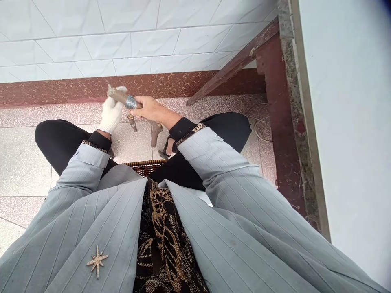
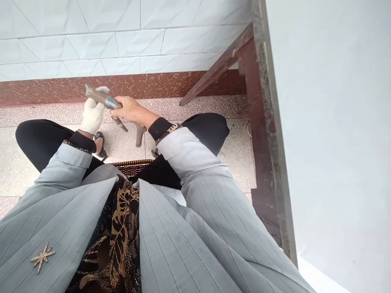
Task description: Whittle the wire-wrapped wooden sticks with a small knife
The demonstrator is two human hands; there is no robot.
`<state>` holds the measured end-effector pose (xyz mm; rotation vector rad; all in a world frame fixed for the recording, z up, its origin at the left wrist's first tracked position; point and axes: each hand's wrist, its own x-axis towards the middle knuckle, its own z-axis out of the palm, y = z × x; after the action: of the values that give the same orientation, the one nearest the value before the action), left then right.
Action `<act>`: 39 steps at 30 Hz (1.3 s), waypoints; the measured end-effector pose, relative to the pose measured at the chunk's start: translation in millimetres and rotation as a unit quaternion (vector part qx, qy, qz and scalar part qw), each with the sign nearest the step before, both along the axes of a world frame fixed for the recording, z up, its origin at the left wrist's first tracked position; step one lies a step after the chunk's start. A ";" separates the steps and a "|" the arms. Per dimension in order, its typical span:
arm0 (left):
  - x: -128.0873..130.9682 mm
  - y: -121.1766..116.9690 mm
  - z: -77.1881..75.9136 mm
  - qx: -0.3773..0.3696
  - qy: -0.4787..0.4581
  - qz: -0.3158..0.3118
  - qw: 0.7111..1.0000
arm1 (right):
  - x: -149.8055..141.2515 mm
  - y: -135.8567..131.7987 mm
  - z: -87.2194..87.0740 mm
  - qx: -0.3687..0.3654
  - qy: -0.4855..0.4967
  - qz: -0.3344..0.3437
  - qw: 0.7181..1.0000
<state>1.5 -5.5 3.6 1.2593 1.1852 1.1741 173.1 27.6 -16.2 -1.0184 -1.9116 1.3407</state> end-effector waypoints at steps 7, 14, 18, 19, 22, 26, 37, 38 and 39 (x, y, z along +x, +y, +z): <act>4.7 3.0 -21.3 -0.009 0.004 -0.049 0.999 | 18.1 5.9 13.4 -0.132 0.091 0.019 0.987; -14.9 10.2 -28.4 -0.015 0.204 -0.224 0.953 | 26.4 8.2 26.7 -0.174 0.193 0.005 0.966; -14.0 9.9 -32.7 -0.037 0.335 -0.210 0.918 | 26.2 5.1 33.4 -0.187 0.228 0.018 0.955; -13.8 10.0 -33.1 -0.059 0.344 -0.194 0.917 | 27.3 5.4 34.5 -0.186 0.239 0.014 0.953; -14.0 10.5 -31.1 -0.130 0.316 -0.157 0.927 | 33.5 8.8 37.8 -0.173 0.289 -0.003 0.941; -15.7 10.4 -27.3 -0.170 0.269 -0.142 0.937 | 47.0 16.9 42.4 -0.153 0.332 -0.045 0.930; -11.5 7.3 -22.4 0.036 0.419 -0.162 0.893 | 45.7 19.7 38.0 -0.158 0.279 -0.090 0.943; -11.7 8.1 -25.1 0.062 0.433 -0.178 0.882 | 41.9 18.4 37.3 -0.168 0.269 -0.090 0.944; -12.5 9.0 -28.3 0.087 0.443 -0.192 0.871 | 39.0 18.4 35.8 -0.175 0.264 -0.097 0.944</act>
<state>-11.1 3.5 -24.8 2.1779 1.3688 0.3749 212.1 46.0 19.6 -0.8619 -1.1751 1.6655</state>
